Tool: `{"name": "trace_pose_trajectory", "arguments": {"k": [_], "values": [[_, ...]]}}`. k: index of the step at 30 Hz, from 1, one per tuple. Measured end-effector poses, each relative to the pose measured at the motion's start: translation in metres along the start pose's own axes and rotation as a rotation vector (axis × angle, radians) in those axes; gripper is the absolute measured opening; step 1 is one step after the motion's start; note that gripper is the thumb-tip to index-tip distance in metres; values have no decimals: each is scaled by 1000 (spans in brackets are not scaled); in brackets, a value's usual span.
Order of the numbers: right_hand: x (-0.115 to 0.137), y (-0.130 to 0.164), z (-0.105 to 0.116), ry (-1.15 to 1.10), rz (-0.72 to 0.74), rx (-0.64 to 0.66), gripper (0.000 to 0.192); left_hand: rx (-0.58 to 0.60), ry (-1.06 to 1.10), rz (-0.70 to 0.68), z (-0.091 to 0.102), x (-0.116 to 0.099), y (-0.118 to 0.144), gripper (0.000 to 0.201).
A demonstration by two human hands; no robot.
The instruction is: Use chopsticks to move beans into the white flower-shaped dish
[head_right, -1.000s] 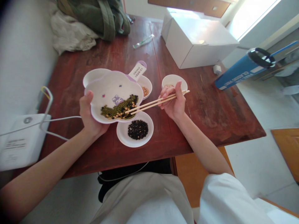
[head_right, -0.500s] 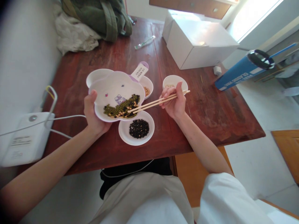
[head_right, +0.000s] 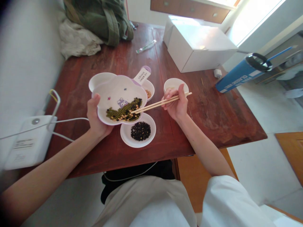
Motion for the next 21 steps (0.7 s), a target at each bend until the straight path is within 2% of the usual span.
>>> {"name": "trace_pose_trajectory", "arguments": {"k": [5, 21], "values": [[-2, 0, 1, -44, -26, -9, 66, -58, -34, 15, 0, 0, 0, 34], [-2, -1, 3, -64, 25, 89, 59, -21, -37, 8, -1, -2, 0, 32]]}}
Point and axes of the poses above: each hand's wrist, its own y-axis away from the middle knuckle, its own z-axis out of the back of the hand, x = y × z, the point moved 1 cm from there along -y, towards the middle knuckle, and after that the axes turned 3 degrees about -z, right-handed, at the moved point
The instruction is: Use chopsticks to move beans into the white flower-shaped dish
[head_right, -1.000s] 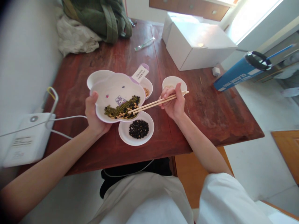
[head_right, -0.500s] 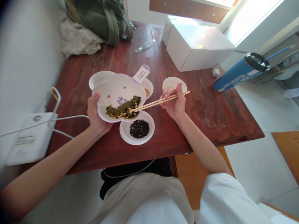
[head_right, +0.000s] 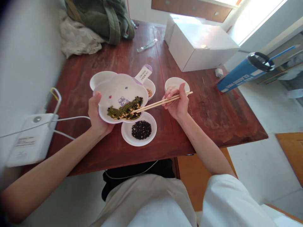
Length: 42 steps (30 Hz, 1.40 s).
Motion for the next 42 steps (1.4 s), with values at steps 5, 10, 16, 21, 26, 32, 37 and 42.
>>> {"name": "trace_pose_trajectory", "arguments": {"k": [5, 10, 16, 21, 26, 32, 37, 42], "values": [[0, 0, 0, 12, -11, -26, 59, -6, 1, -1, -1, 0, 0, 33], [1, 0, -1, -2, -11, -36, 61, 24, 6, -27, 2, 2, -2, 32], [1, 0, -1, 16, -9, -23, 59, 33, -1, -33, 4, 4, -4, 33], [1, 1, -1, 0, -8, -10, 58, 27, -3, -30, 4, 3, -4, 35], [1, 0, 0, 21, -7, -16, 60, 41, 12, -43, 5, 4, -4, 34], [3, 0, -1, 34, -10, -40, 63, 40, 8, -30, 4, 2, -3, 36], [3, 0, 0, 43, -9, -44, 63, 28, 21, -27, 3, 1, -3, 36], [3, -1, -2, 72, 43, -39, 63, -4, 16, 2, 2, 2, -3, 37]]}}
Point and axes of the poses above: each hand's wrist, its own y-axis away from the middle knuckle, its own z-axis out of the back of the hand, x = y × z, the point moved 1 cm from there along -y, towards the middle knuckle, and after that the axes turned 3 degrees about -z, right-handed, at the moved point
